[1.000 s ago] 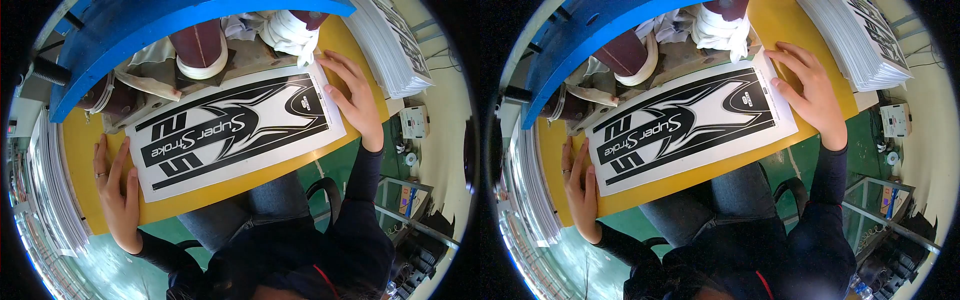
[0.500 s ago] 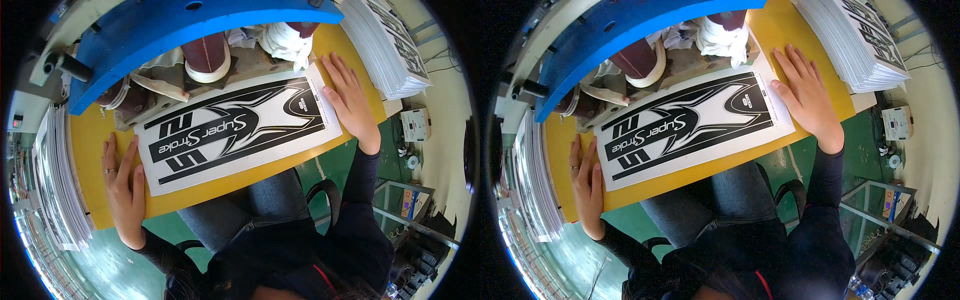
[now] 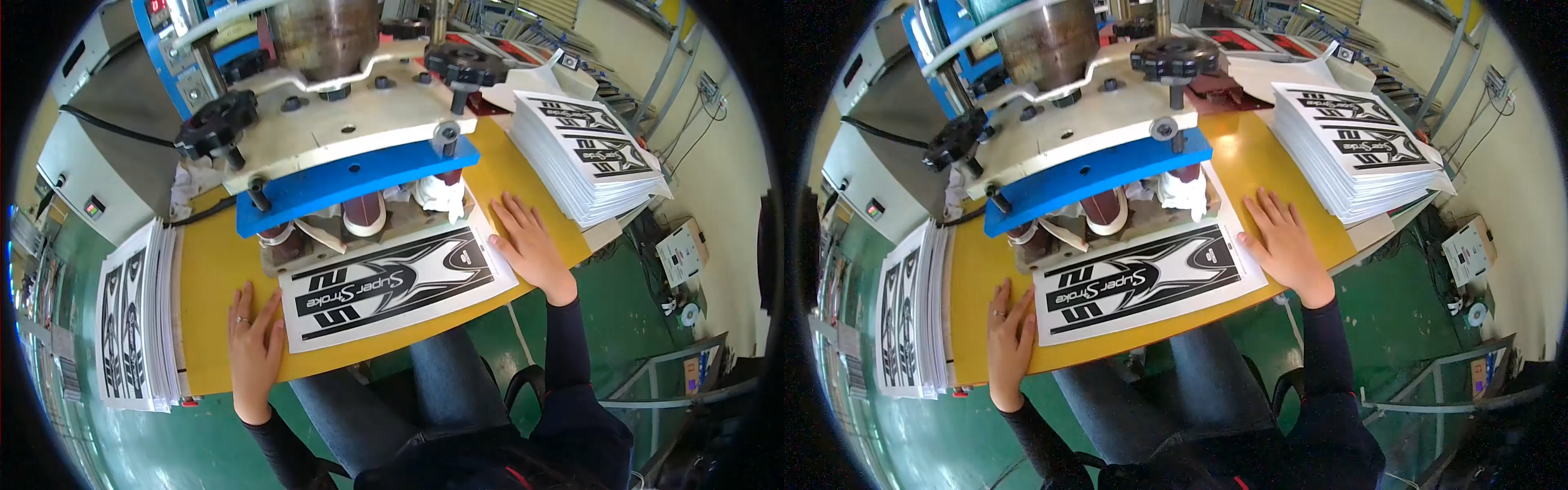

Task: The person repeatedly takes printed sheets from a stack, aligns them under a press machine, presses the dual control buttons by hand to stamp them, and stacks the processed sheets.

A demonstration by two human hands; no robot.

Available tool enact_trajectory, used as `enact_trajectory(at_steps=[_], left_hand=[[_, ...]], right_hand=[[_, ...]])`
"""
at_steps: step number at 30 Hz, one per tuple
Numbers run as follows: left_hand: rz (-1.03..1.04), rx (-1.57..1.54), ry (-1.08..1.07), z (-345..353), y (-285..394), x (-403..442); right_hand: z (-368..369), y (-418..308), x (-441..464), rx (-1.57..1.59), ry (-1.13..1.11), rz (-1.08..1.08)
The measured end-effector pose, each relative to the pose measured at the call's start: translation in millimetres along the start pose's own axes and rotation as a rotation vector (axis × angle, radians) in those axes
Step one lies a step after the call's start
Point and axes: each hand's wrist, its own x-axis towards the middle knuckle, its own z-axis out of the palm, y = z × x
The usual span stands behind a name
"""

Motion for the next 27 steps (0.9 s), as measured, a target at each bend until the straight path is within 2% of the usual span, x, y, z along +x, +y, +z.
enact_trajectory(at_steps=[12,15,17,18,21,23,24,27], left_hand=[[-0.021,-0.055,0.078,3.8,-2.3,-4.1],[-0.014,-0.069,0.105,5.5,-3.6,-4.2],[0.010,-0.081,0.127,7.8,-7.8,-3.7],[0.014,-0.081,0.144,8.7,-10.2,-4.7],[0.015,-0.089,0.185,10.2,-9.1,-5.4],[0.012,-0.094,0.197,9.9,-9.1,-5.9],[0.014,-0.101,0.196,9.8,-8.8,-5.8],[0.015,-0.095,0.182,10.6,-11.1,-5.7]], right_hand=[[-3.4,0.4,-2.6,0.222,0.111,0.009],[1.2,17.8,-6.0,0.564,0.156,0.033],[11.2,37.6,-6.9,0.913,0.263,-0.013],[12.1,43.1,-7.1,0.976,0.300,0.027],[18.6,66.2,-9.7,0.926,0.407,0.117],[15.4,67.4,-9.4,0.903,0.436,0.060],[20.7,76.6,-5.5,0.889,0.469,-0.039],[19.5,78.5,-6.8,0.968,0.399,0.011]])
